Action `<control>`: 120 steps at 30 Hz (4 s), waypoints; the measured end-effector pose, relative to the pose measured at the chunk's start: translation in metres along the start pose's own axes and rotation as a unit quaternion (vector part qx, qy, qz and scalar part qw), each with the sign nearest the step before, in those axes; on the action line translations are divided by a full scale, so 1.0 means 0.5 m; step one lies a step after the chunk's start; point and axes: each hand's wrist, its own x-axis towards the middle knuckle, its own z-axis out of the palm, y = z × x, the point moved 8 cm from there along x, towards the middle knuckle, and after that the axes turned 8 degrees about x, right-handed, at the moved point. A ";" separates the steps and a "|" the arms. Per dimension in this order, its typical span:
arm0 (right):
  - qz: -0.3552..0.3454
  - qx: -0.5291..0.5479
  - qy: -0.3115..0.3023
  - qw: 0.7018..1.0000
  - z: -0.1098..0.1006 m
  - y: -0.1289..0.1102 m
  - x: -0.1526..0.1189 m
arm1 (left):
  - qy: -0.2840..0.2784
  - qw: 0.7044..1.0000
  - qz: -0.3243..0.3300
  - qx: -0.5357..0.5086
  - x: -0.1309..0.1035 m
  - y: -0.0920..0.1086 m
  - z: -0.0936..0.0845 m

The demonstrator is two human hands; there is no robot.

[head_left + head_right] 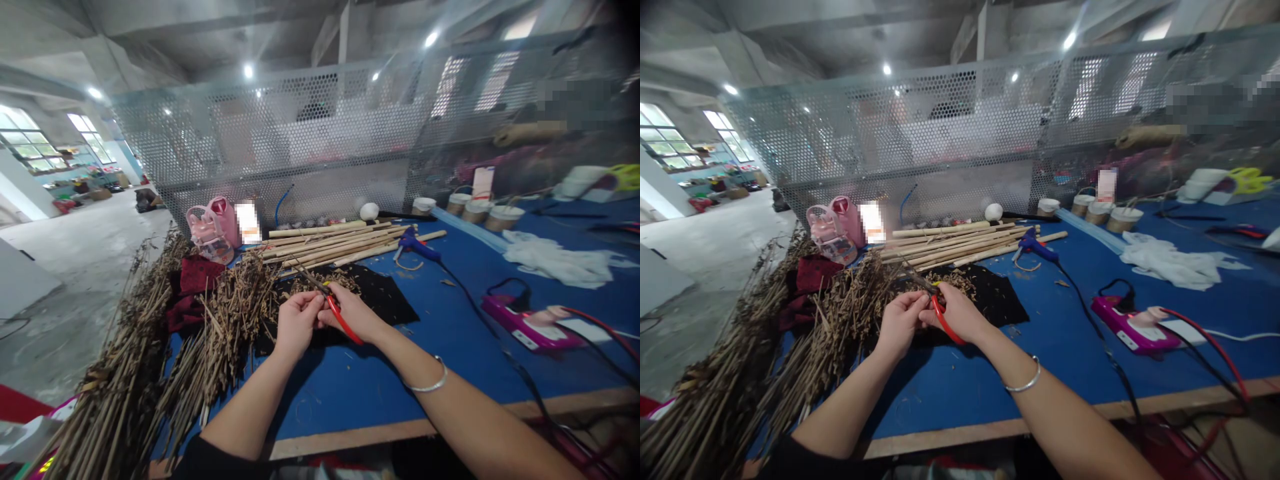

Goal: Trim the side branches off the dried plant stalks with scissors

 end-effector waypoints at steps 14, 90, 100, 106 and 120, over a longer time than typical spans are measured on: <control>0.022 -0.111 0.013 0.993 -0.017 -0.001 -0.001 | 0.006 1.000 -0.005 0.028 0.004 -0.010 -0.002; 0.015 -0.184 0.036 0.982 -0.008 0.001 0.004 | 0.078 0.992 0.079 0.062 0.010 0.026 -0.043; -0.021 -0.211 0.034 0.977 -0.004 -0.004 0.001 | 0.093 0.982 0.097 0.133 0.007 0.035 -0.054; 0.002 -0.165 0.037 0.986 -0.012 0.003 0.004 | 0.073 0.990 0.074 0.098 0.010 0.024 -0.047; 0.006 -0.145 0.045 0.988 -0.008 0.016 0.008 | 0.052 0.992 0.049 0.100 0.010 0.014 -0.037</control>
